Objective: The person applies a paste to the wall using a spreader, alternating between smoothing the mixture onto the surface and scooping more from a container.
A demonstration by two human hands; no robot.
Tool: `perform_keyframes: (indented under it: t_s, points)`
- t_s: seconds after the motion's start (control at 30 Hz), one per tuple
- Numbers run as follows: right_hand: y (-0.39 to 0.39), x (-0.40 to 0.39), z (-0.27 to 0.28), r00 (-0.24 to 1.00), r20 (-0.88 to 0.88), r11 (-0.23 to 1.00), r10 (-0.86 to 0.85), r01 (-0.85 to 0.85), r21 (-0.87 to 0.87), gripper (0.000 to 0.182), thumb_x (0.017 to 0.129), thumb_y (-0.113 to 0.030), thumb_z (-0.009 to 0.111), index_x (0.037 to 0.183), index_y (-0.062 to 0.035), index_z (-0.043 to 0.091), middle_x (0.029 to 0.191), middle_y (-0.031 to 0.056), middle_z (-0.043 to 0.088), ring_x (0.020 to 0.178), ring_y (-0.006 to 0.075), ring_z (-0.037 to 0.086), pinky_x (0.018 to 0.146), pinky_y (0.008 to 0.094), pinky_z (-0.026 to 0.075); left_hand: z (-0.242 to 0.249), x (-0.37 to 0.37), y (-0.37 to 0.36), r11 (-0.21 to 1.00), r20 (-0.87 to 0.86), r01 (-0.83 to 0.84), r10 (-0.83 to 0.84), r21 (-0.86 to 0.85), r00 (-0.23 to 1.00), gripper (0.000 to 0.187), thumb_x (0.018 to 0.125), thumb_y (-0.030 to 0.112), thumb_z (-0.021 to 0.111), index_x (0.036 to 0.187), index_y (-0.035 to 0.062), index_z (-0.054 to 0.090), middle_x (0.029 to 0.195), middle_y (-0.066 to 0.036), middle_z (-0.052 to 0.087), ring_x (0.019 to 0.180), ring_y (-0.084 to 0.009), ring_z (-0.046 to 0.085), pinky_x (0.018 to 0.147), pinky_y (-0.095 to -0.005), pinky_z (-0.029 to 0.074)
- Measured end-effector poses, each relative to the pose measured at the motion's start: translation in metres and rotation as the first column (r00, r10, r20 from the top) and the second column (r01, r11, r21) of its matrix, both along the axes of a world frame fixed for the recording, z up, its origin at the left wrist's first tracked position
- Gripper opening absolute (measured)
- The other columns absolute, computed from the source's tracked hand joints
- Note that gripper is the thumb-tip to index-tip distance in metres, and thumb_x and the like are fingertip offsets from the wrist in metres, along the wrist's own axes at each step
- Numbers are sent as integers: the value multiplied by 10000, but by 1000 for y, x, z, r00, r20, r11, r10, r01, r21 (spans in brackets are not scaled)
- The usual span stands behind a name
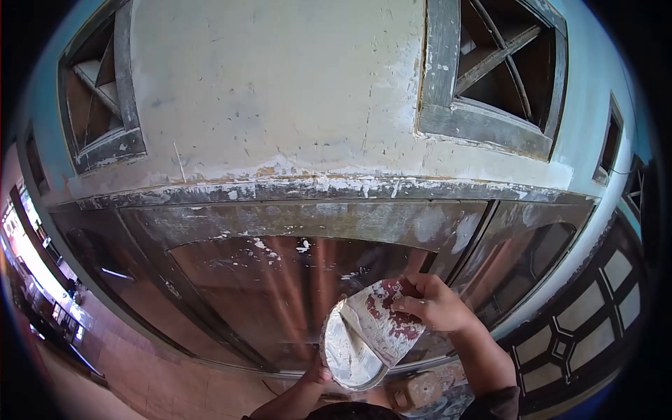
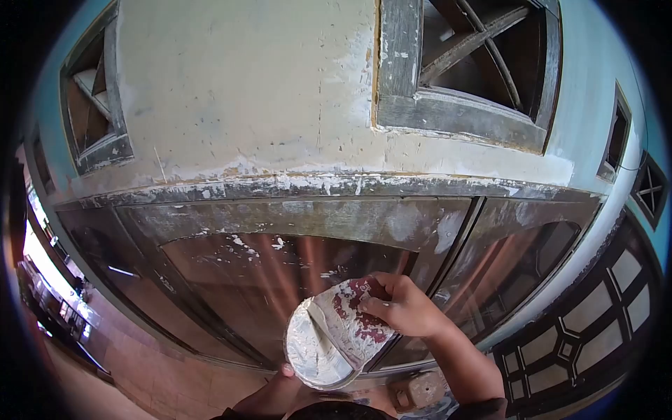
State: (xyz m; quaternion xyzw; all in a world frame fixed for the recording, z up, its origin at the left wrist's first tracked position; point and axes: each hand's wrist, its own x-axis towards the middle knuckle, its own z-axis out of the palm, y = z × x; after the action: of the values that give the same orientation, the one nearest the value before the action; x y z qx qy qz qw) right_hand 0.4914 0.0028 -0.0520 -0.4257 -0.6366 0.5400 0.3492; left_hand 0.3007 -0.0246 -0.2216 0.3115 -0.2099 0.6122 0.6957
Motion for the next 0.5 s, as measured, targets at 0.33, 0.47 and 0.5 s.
perform_keyframes:
  t_s: [0.33,0.47,0.5]
  points:
    - [-10,7,3,993,-92,997,70,-71,-5,298,925,17,660,1219,51,630,1051,61,723,938,80,637,840,260,519,-11,8,-2,989,150,145,-141,-13,979,1241,675,809,722,1594,112,263,1622,-233,269,1474,-428,313,1179,-618,310]
    - [-12,14,0,991,-123,997,45,-52,-54,295,924,22,657,1217,46,630,1051,63,726,938,86,650,837,260,523,-12,10,-1,984,195,179,-173,-13,965,1233,682,821,706,1591,110,271,1621,-230,277,1471,-429,318,1176,-621,312]
    - [-13,16,-1,990,-134,997,40,-49,-64,295,924,25,657,1216,45,629,1049,65,727,936,88,655,834,260,525,-12,11,0,982,206,189,-182,-12,961,1232,683,824,702,1590,109,273,1621,-229,279,1470,-430,319,1176,-622,313]
